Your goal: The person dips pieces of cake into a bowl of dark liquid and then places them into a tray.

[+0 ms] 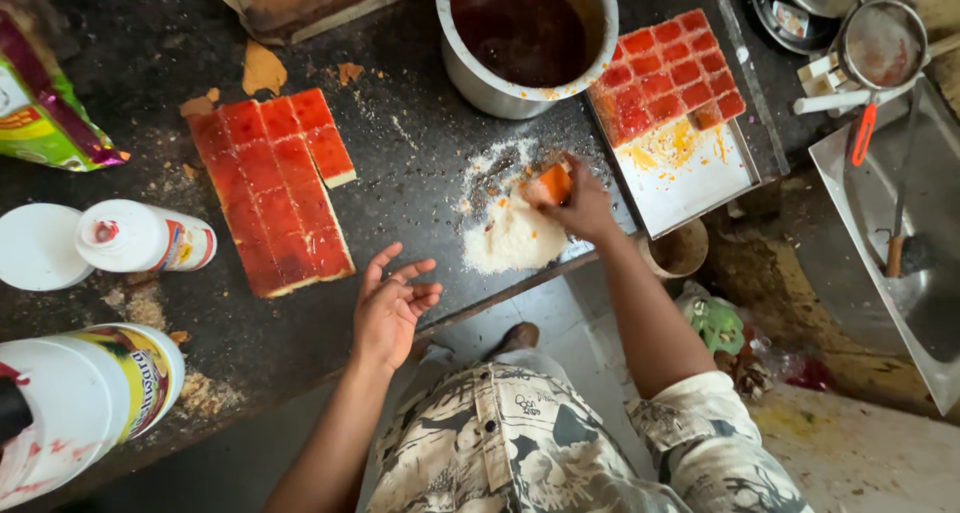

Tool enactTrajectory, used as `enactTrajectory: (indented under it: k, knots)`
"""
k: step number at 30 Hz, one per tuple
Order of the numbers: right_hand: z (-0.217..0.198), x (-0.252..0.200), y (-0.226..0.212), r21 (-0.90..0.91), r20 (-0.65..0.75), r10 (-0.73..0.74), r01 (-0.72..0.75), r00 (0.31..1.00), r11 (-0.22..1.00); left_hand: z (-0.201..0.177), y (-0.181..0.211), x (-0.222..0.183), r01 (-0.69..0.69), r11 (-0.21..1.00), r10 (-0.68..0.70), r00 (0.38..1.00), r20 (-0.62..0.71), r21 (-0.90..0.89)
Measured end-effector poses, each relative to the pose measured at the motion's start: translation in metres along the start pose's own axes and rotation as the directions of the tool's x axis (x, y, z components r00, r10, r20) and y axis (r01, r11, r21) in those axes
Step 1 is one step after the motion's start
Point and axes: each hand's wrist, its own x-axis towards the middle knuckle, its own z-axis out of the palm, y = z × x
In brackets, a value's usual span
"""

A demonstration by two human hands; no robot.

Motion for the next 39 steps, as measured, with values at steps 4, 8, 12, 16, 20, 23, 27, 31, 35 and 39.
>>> enactTrajectory:
  k: [4, 8, 12, 16, 20, 23, 27, 31, 35, 39]
  knots:
    - [0.010, 0.015, -0.001, 0.447, 0.096, 0.329, -0.336, 0.939, 0.829, 0.008, 0.003, -0.002, -0.010, 1.000, 0.010, 1.000, 0.001, 0.009]
    - [0.003, 0.020, 0.015, 0.554, 0.282, 0.303, -0.413, 0.910, 0.723, 0.009, 0.004, -0.006, -0.064, 0.998, 0.064, 0.998, -0.005, 0.007]
    - [-0.012, 0.008, -0.023, 0.448, 0.149, 0.196, -0.243, 0.969, 0.861, 0.013, -0.003, -0.007, -0.060, 0.998, 0.061, 0.995, -0.081, 0.019]
    - [-0.014, 0.013, -0.021, 0.670, 0.377, 0.367, -0.524, 0.850, 0.525, 0.024, -0.013, -0.004, -0.122, 0.992, 0.122, 0.990, -0.078, -0.005]
    - [-0.010, 0.015, 0.003, 0.039, 0.088, 0.004, -0.007, 0.996, 0.999, 0.041, -0.023, 0.004, -0.145, 0.989, 0.146, 0.985, -0.097, 0.012]
    - [-0.008, 0.015, -0.016, 0.348, 0.161, 0.070, -0.123, 0.985, 0.929, 0.056, -0.031, 0.011, -0.119, 0.993, 0.120, 0.986, -0.119, 0.020]
    - [-0.019, 0.027, -0.030, 0.064, 0.173, -0.069, 0.058, 0.983, 0.996, 0.077, -0.041, 0.027, -0.126, 0.991, 0.130, 0.985, -0.112, 0.042]
    - [-0.032, 0.033, -0.020, 0.528, 0.342, 0.058, -0.243, 0.938, 0.814, 0.097, -0.051, 0.048, -0.116, 0.989, 0.126, 0.985, -0.115, 0.091]
    - [-0.043, 0.024, -0.046, 0.083, 0.238, -0.097, 0.079, 0.966, 0.993, 0.112, -0.059, 0.062, -0.095, 0.989, 0.111, 0.985, -0.131, 0.117]
    - [-0.045, 0.034, -0.045, 0.127, 0.373, 0.118, -0.177, 0.920, 0.976, 0.118, -0.061, 0.064, -0.087, 0.989, 0.103, 0.984, -0.145, 0.118]
